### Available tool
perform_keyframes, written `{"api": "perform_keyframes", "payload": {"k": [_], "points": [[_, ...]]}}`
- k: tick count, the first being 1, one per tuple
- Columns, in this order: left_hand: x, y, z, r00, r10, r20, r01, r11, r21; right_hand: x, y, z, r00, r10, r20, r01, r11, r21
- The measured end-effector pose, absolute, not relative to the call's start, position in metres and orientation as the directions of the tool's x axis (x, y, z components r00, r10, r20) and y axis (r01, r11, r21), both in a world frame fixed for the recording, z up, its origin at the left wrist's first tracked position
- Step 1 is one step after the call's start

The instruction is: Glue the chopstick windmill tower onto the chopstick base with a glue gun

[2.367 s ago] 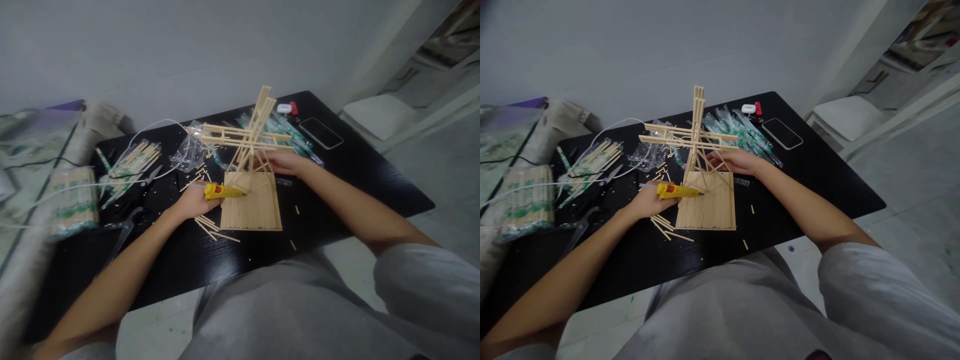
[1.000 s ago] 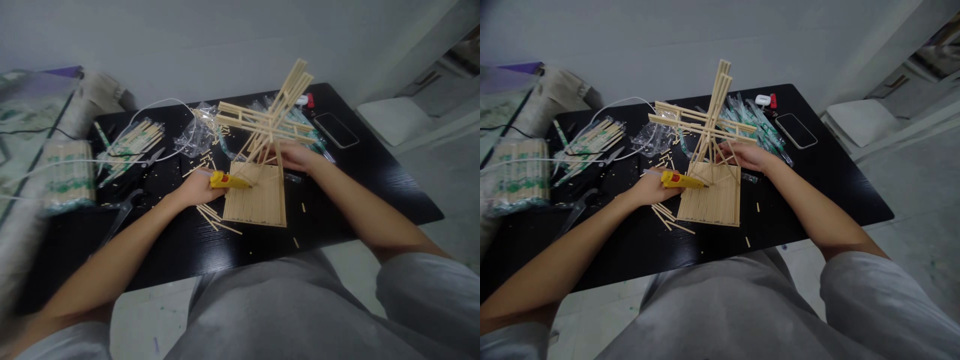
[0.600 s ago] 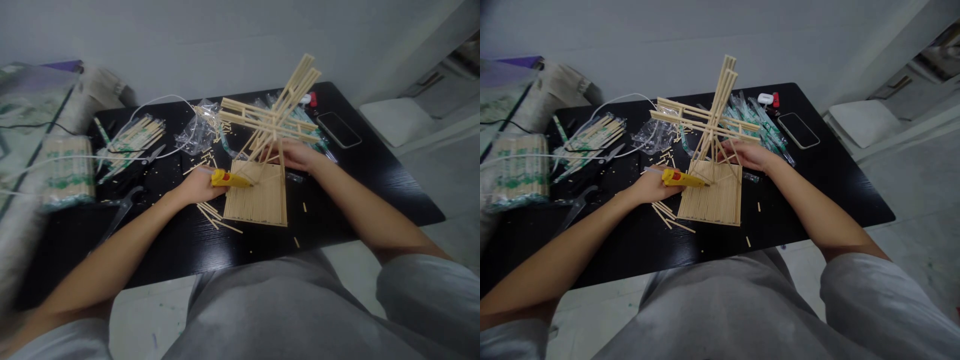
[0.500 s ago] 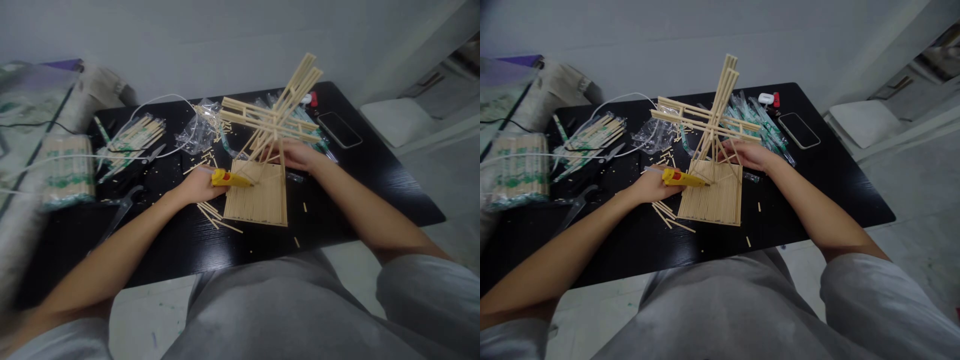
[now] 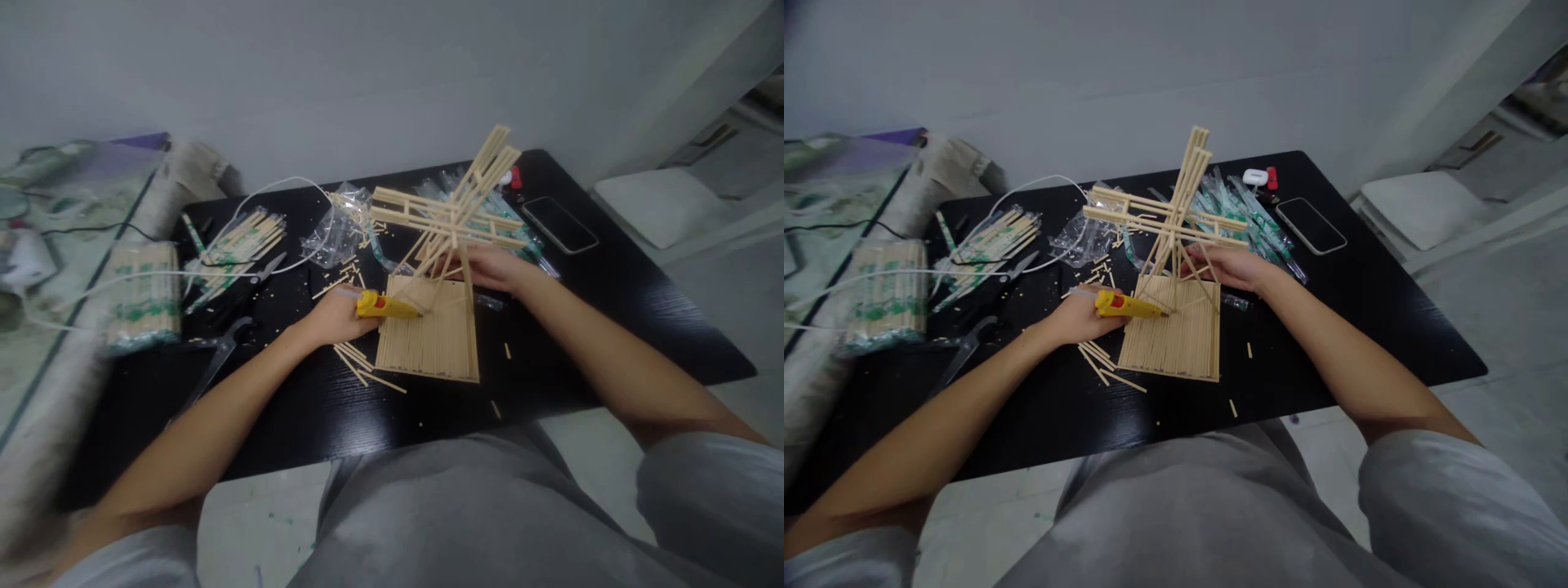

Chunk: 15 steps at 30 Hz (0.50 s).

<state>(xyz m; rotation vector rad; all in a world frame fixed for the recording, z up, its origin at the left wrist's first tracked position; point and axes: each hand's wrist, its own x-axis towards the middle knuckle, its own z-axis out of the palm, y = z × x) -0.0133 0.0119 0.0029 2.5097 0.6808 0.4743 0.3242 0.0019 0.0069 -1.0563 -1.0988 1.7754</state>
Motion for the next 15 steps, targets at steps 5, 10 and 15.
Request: {"api": "perform_keyframes", "payload": {"k": [5,10,15], "points": [[-0.0127,0.0112,0.0021,0.810,0.534,0.243,0.341,-0.766,0.545,0.3230,0.0023,0.0060,-0.384,0.890,-0.247,-0.181,-0.335,-0.925],[-0.0128,0.0109,0.0020,0.803,0.538,0.255,0.339,-0.765,0.547,0.3243,0.0036,0.0042,-0.414,0.878,-0.239,-0.203,-0.345,-0.916],[-0.0129,0.0110,0.0043,0.803,0.543,0.245,0.360,-0.770,0.527,0.3248,0.0048,0.0032,-0.406,0.874,-0.266,-0.214,-0.374,-0.902]]}}
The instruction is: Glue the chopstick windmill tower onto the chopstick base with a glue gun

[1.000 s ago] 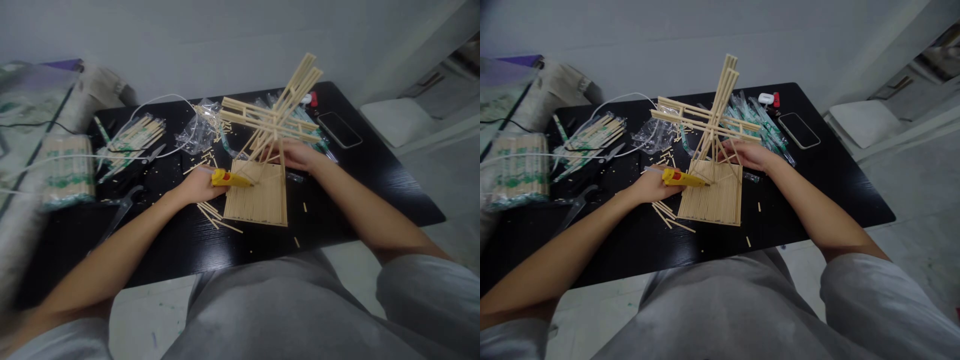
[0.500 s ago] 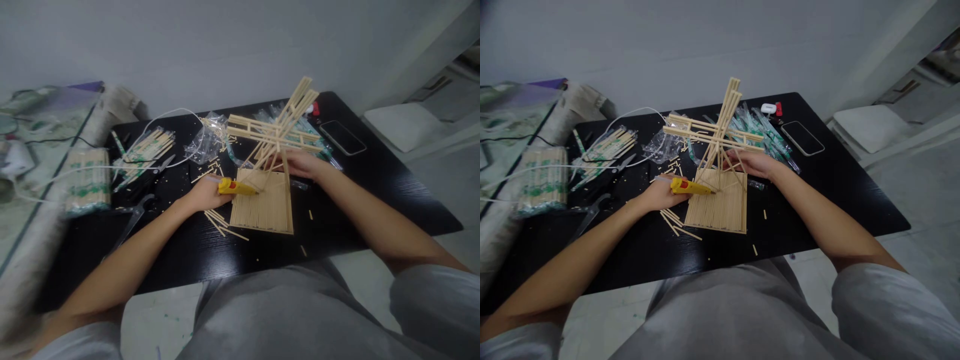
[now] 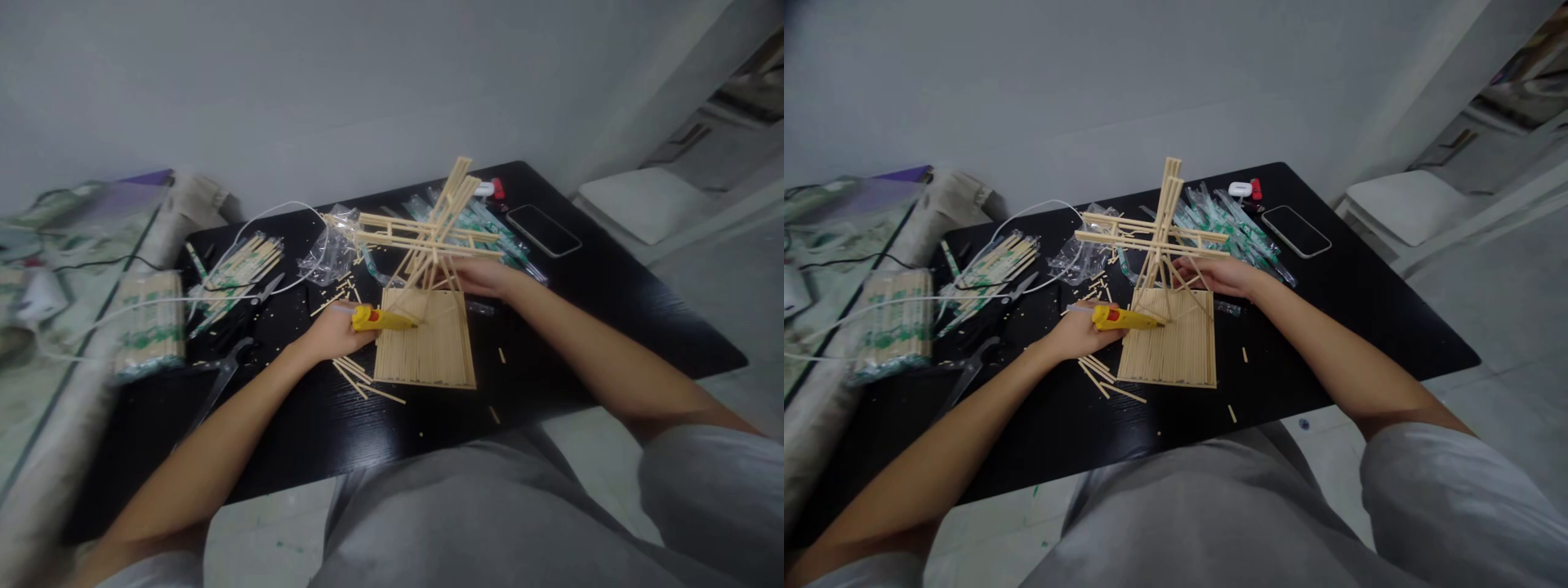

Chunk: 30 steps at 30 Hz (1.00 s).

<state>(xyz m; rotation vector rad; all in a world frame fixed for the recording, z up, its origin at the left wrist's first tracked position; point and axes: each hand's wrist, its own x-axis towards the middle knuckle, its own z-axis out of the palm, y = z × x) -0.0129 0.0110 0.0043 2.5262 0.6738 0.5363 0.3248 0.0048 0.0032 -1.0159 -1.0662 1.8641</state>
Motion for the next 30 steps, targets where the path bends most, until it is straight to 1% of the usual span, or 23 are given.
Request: {"api": "perform_keyframes", "payload": {"k": [10,16,22,30], "points": [[-0.0133,0.0112,0.0032,0.808,0.542,0.230,0.348,-0.755,0.555,0.3241,0.0041,0.0046,-0.398,0.884,-0.247,-0.227,-0.356,-0.907],[-0.0136,0.0117,0.0035,0.806,0.547,0.226,0.365,-0.759,0.539,0.3235,0.0035,0.0053,-0.391,0.886,-0.250,-0.209,-0.350,-0.913],[-0.0132,0.0112,0.0050,0.806,0.556,0.205,0.376,-0.747,0.549,0.3219,0.0025,0.0072,-0.366,0.889,-0.275,-0.197,-0.362,-0.911],[-0.0131,0.0121,0.0031,0.808,0.541,0.234,0.356,-0.764,0.538,0.3206,0.0015,0.0090,-0.354,0.900,-0.253,-0.195,-0.336,-0.921]]}}
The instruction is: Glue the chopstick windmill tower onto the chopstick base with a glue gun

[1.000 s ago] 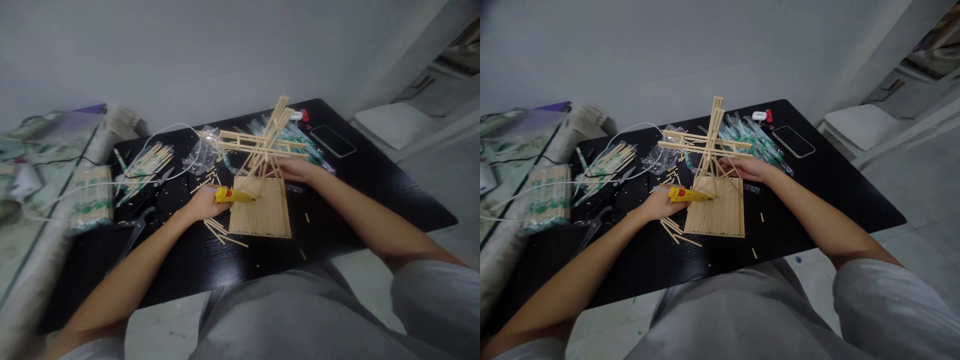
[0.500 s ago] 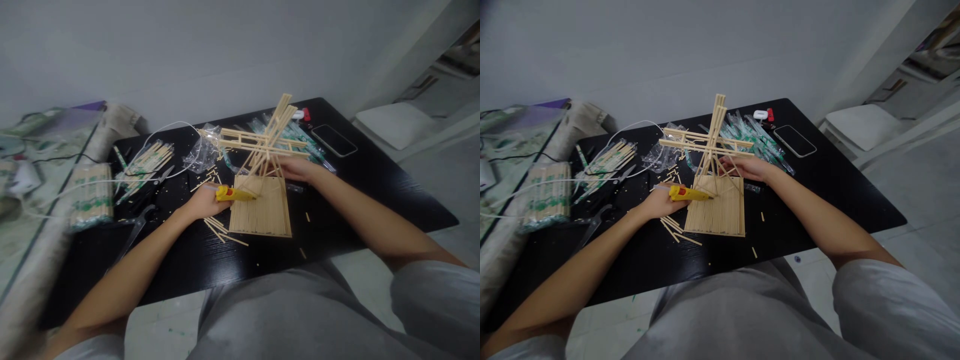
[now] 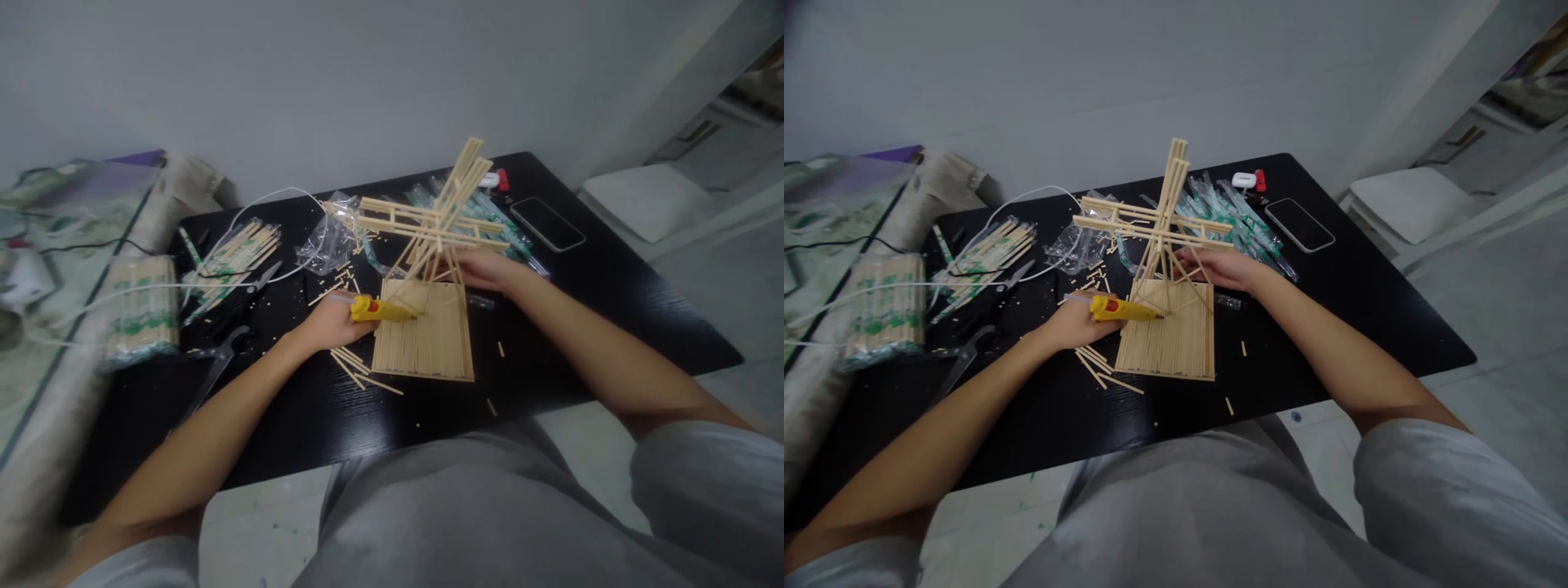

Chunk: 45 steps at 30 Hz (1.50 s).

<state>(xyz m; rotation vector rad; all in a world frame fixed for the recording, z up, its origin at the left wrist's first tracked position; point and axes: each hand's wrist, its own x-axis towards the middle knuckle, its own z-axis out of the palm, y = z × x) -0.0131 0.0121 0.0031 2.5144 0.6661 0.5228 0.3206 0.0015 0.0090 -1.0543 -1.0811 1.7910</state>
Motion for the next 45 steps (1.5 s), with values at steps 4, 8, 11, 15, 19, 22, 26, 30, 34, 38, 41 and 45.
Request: {"api": "perform_keyframes", "payload": {"k": [4,8,11,15,19,22,26,30,34,38,41,45], "points": [[-0.0127,0.0119,0.0049,0.812,0.538,0.227,0.351,-0.760,0.546,0.3217,0.0007,0.0100,-0.346,0.904,-0.250,-0.193,-0.329,-0.924],[-0.0127,0.0128,0.0057,0.819,0.535,0.206,0.353,-0.753,0.555,0.3236,0.0007,0.0097,-0.333,0.911,-0.243,-0.184,-0.316,-0.931],[-0.0126,0.0137,0.0041,0.820,0.534,0.207,0.349,-0.752,0.560,0.3248,0.0009,0.0093,-0.317,0.917,-0.241,-0.165,-0.304,-0.938],[-0.0124,0.0142,0.0013,0.812,0.535,0.235,0.341,-0.760,0.553,0.3248,0.0008,0.0092,-0.309,0.918,-0.249,-0.147,-0.305,-0.941],[-0.0124,0.0138,0.0013,0.815,0.530,0.235,0.346,-0.769,0.537,0.3234,0.0001,0.0104,-0.288,0.923,-0.254,-0.157,-0.307,-0.939],[-0.0123,0.0132,0.0028,0.814,0.539,0.217,0.363,-0.763,0.535,0.3233,-0.0001,0.0111,-0.280,0.923,-0.265,-0.151,-0.315,-0.937],[-0.0123,0.0132,0.0026,0.810,0.547,0.209,0.370,-0.755,0.542,0.3242,0.0004,0.0109,-0.291,0.922,-0.254,-0.165,-0.310,-0.936],[-0.0127,0.0141,0.0001,0.808,0.543,0.229,0.354,-0.758,0.547,0.3237,-0.0006,0.0121,-0.282,0.921,-0.267,-0.165,-0.320,-0.933],[-0.0129,0.0144,-0.0007,0.808,0.537,0.240,0.347,-0.765,0.543,0.3233,-0.0015,0.0130,-0.275,0.924,-0.265,-0.150,-0.313,-0.938],[-0.0128,0.0140,0.0004,0.811,0.536,0.234,0.345,-0.761,0.549,0.3246,-0.0006,0.0110,-0.295,0.923,-0.246,-0.149,-0.299,-0.943],[-0.0126,0.0139,0.0007,0.810,0.546,0.215,0.357,-0.749,0.558,0.3253,-0.0005,0.0098,-0.304,0.926,-0.226,-0.155,-0.282,-0.947],[-0.0126,0.0142,0.0006,0.815,0.539,0.212,0.353,-0.753,0.556,0.3252,-0.0016,0.0102,-0.292,0.932,-0.212,-0.165,-0.268,-0.949]]}}
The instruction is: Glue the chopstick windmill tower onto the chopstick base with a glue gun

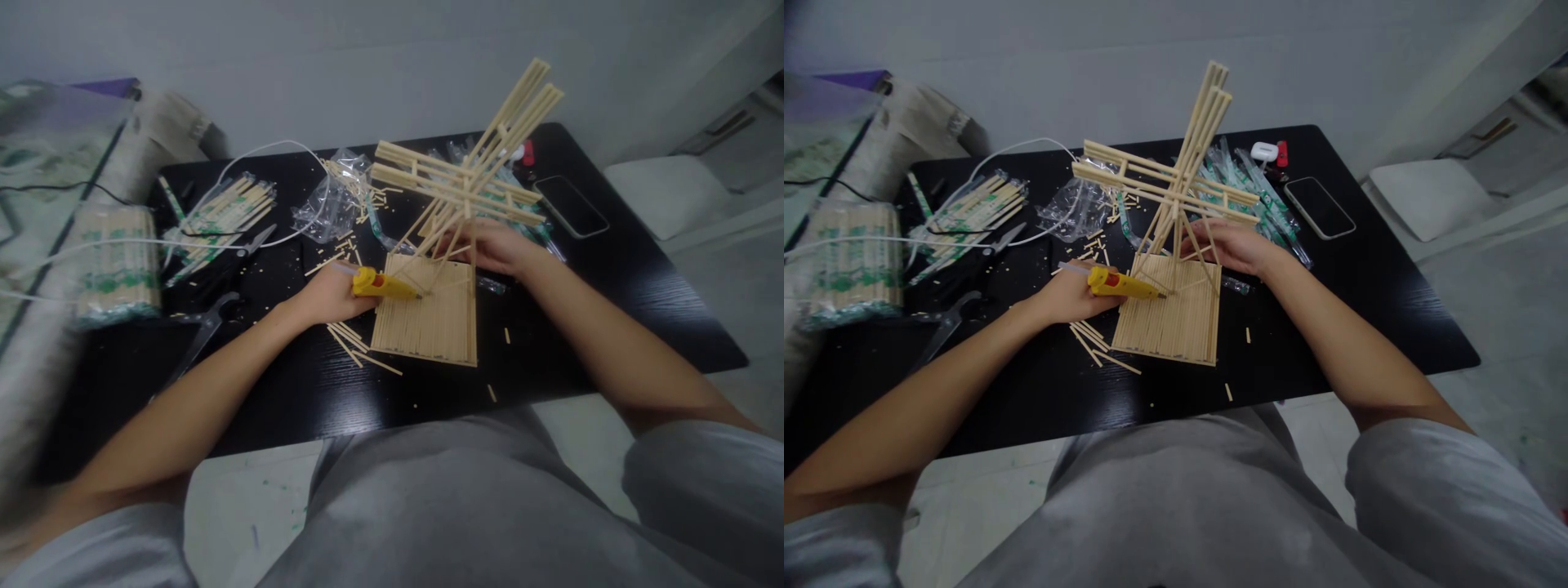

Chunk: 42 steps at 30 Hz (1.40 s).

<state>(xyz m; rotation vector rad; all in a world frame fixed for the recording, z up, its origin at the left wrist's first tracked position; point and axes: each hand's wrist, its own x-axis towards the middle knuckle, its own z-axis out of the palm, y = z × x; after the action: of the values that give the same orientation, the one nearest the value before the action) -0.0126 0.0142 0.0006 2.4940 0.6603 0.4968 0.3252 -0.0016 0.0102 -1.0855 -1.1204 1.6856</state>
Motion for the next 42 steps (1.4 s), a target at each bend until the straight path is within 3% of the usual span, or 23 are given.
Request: {"api": "perform_keyframes", "payload": {"k": [19,42], "points": [[-0.0128,0.0153,-0.0015,0.818,0.505,0.276,0.296,-0.780,0.551,0.3276,0.0011,0.0063,-0.320,0.918,-0.234,-0.147,-0.292,-0.945],[-0.0131,0.0145,-0.0009,0.814,0.555,0.171,0.399,-0.748,0.530,0.3235,0.0000,0.0116,-0.332,0.909,-0.253,-0.141,-0.313,-0.939]]}}
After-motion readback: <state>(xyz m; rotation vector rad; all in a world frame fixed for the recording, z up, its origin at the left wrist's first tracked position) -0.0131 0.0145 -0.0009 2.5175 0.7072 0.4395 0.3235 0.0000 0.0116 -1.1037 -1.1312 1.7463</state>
